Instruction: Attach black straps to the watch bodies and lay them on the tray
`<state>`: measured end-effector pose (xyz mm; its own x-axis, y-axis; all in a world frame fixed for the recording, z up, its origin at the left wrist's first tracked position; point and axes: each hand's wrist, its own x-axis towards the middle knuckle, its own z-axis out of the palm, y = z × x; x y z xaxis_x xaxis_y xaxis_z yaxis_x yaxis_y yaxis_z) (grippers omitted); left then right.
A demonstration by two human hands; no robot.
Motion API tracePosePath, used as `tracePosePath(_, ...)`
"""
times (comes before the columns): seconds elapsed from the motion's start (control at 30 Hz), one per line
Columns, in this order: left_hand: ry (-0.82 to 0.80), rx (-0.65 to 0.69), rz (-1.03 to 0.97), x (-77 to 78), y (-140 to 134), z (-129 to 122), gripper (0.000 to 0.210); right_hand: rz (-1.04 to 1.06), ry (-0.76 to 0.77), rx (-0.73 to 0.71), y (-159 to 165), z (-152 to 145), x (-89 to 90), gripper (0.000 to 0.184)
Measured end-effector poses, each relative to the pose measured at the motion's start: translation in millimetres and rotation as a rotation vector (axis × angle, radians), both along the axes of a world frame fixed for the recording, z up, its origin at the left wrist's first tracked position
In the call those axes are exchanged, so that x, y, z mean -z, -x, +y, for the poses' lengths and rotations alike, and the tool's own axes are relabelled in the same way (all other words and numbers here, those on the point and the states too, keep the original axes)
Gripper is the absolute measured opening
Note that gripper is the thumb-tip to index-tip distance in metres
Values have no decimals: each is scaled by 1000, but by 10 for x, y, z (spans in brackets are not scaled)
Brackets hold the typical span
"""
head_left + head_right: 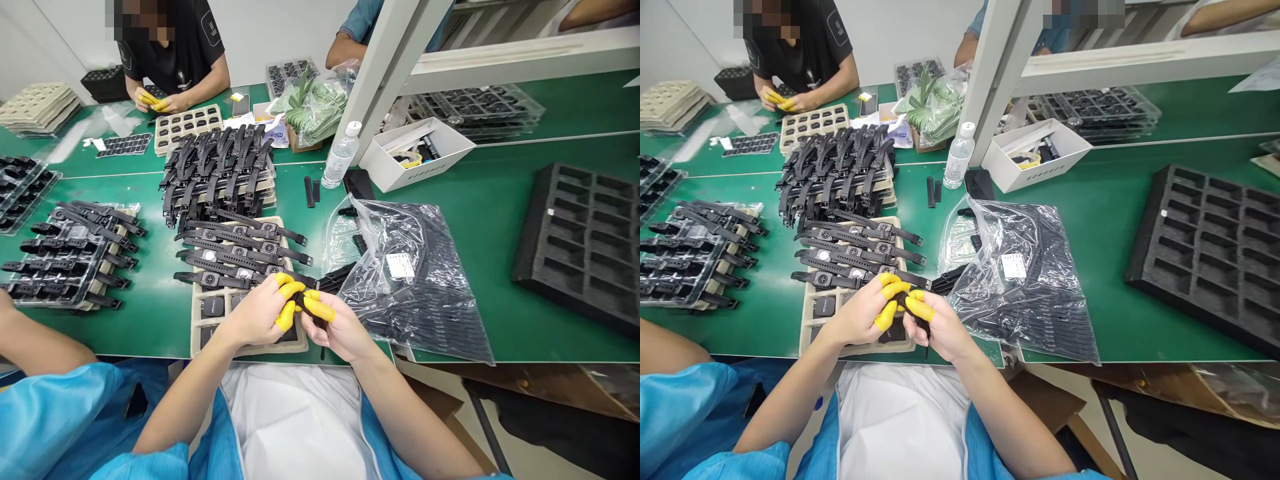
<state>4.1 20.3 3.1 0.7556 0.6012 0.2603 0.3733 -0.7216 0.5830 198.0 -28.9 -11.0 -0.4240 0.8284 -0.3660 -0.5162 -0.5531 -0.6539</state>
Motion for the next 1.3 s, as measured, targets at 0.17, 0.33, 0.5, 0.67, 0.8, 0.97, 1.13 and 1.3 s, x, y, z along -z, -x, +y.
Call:
tracePosePath(0.17,-9,-11,74,19,7,9,37,-23,-28,-12,4,-3,38,44)
tracePosePath(0.33,-1,2,42,22,17,5,37,-24,-72,-5,-1,-19,60,43)
tracePosePath(0.5,-64,-7,46,53,12,6,36,-28,-75,9,5,-16,76,44)
tracePosePath(0.67,-91,-9,85,69,16,6,34,-33,-76,0,8,-13,103,46)
tracePosePath(0.8,-61,34,1,42,34,11,36,-28,-98,-5,5,-19,104,47)
tracePosePath(0.97,-56,40,-53,37,28,17,36,-25,-104,18,26,-29,113,49)
tracePosePath(1.13,-79,2,27,58,2,12,33,-51,-122,35,44,-34,153,49)
tracePosePath(1.3,-37,12,48,44,16,6,34,-80,-136,20,45,-43,153,50)
